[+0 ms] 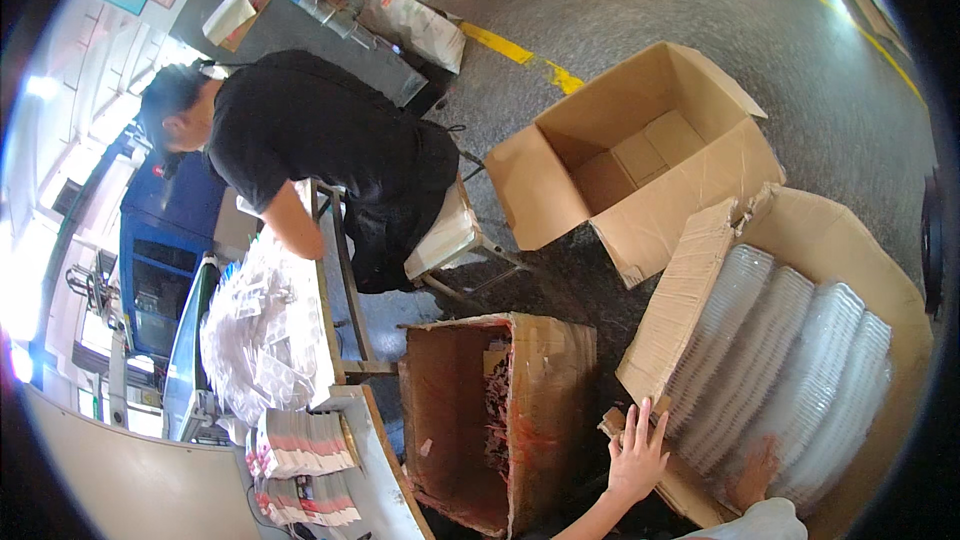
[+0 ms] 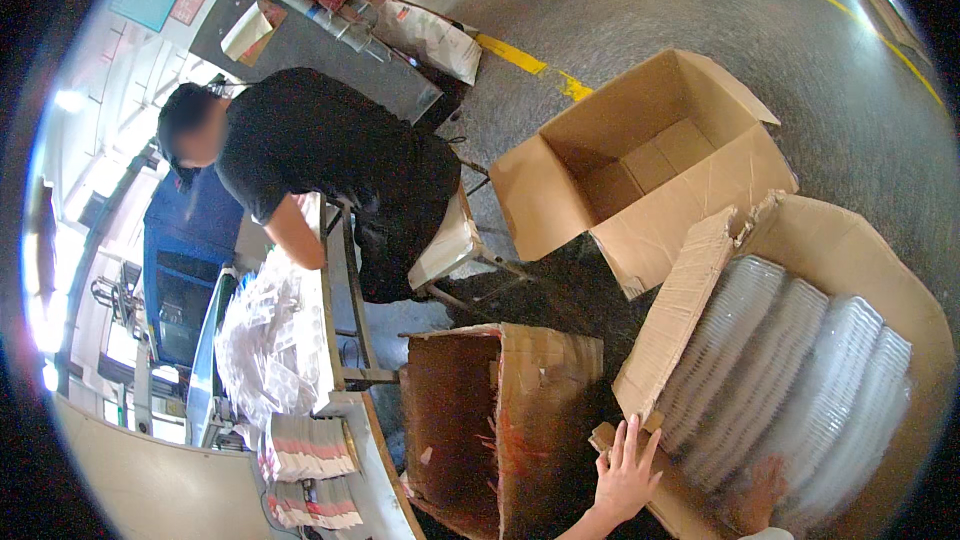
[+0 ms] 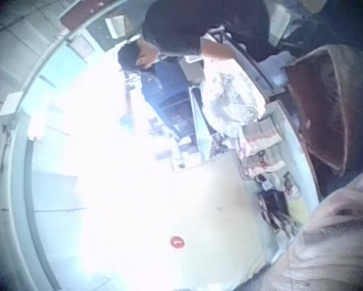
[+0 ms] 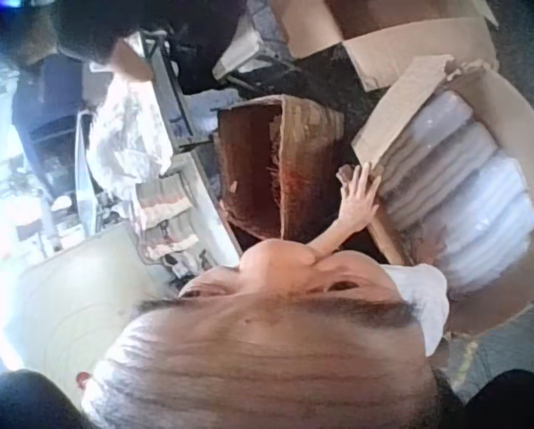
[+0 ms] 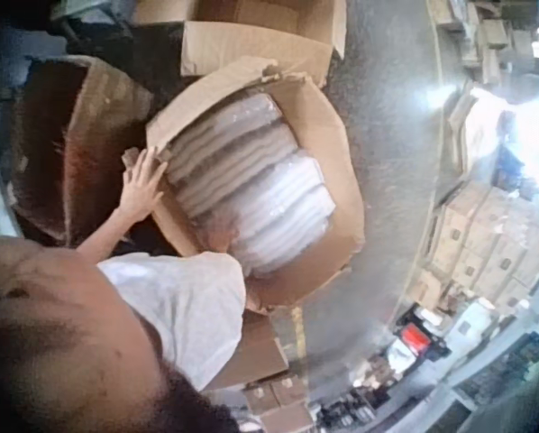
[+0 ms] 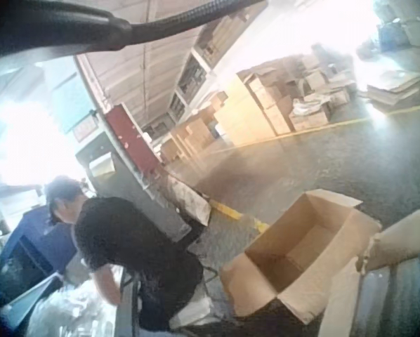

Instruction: The person repeatedly picks up white plastic mixing palettes and red Artix labels, inserts the palettes into clear plastic bags, seals them with a heat sealer, and stacks the finished packages. The person also retrieves more palettes from a cardboard box and continues the cycle.

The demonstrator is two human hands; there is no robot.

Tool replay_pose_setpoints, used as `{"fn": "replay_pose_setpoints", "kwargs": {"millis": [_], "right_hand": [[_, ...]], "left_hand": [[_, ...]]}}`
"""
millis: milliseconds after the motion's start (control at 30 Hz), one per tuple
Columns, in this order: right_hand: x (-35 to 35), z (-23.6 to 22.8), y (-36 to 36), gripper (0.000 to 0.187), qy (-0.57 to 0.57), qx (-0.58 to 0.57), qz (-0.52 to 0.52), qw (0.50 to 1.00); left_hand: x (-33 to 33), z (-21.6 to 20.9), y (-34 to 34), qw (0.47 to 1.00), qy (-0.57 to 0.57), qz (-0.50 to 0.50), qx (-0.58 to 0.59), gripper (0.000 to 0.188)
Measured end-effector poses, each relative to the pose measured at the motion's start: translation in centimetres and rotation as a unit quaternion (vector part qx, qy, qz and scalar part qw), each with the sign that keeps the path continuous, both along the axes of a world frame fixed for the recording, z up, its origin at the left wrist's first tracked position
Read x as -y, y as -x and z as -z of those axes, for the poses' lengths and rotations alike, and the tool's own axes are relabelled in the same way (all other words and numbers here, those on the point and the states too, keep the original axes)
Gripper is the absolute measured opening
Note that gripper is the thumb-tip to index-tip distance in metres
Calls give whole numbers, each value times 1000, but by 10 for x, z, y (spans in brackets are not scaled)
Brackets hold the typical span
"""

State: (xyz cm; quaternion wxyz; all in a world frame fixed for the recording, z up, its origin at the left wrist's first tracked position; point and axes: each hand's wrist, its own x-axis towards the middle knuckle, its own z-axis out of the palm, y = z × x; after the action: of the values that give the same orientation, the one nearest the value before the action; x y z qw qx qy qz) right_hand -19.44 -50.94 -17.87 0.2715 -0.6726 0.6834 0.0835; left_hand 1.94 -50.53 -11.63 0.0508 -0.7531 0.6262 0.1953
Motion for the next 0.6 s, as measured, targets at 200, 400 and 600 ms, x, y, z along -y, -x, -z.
{"fn": "replay_pose_setpoints", "kwargs": {"millis": [200,400,600], "right_hand": [[-11,-21,-121,88,49,202,-8,978],[-12,-44,-191,87,60,299,-17,952],[-15,-50,-216,86,62,339,-21,938]], "left_hand": [[0,3,0,1000,-3,4,-1,71],[-1,5,1,1000,10,1,11,69],[1,4,2,1000,10,-9,0,65]]}}
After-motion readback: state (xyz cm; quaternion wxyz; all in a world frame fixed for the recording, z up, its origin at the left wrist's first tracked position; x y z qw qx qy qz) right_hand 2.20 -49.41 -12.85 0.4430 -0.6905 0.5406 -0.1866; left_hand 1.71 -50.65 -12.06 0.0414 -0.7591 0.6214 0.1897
